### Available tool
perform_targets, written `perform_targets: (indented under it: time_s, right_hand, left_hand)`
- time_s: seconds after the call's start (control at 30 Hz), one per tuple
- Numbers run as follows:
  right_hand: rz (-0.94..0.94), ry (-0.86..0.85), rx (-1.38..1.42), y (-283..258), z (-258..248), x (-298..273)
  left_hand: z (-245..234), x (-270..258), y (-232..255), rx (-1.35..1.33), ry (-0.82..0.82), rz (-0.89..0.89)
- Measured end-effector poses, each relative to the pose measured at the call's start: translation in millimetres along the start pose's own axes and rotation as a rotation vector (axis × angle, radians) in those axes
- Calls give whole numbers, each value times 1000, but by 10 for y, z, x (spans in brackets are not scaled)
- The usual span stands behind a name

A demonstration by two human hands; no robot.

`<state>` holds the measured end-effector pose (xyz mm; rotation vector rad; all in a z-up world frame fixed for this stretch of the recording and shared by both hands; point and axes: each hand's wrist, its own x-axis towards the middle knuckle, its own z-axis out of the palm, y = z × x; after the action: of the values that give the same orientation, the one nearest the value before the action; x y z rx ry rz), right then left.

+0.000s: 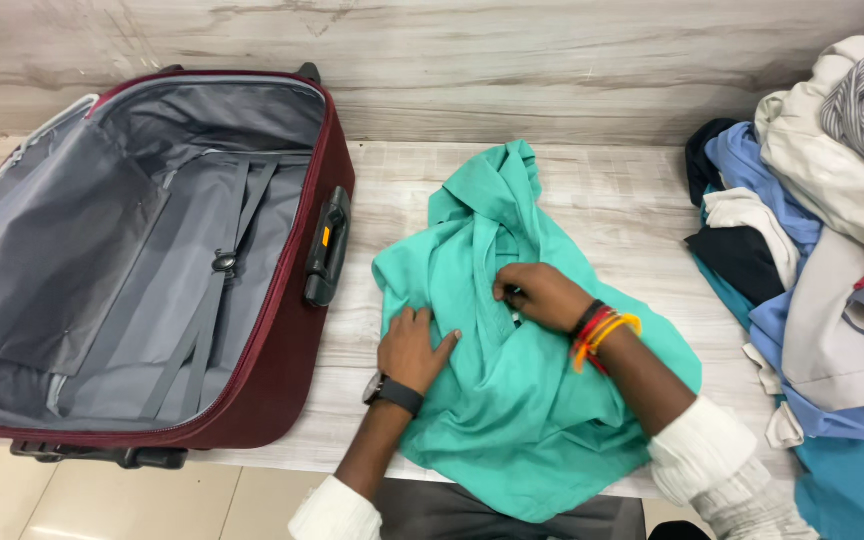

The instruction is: The person folds a teal shirt by hand on a wooden surface, bundles it, and then places it into a red suitcase before closing and zipping the suitcase shut.

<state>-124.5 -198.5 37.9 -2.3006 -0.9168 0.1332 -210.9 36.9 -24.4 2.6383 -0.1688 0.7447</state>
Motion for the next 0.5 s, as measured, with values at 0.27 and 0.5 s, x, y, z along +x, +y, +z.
perform_targets:
  time_s: [0.27,0.5]
  right_hand:
    - [361,12,-104,306,513,250]
    - [321,30,1005,493,475,34]
  left_hand:
    - [366,39,-322,-825,-196,-461]
    - [533,170,104,-1384,-175,-430]
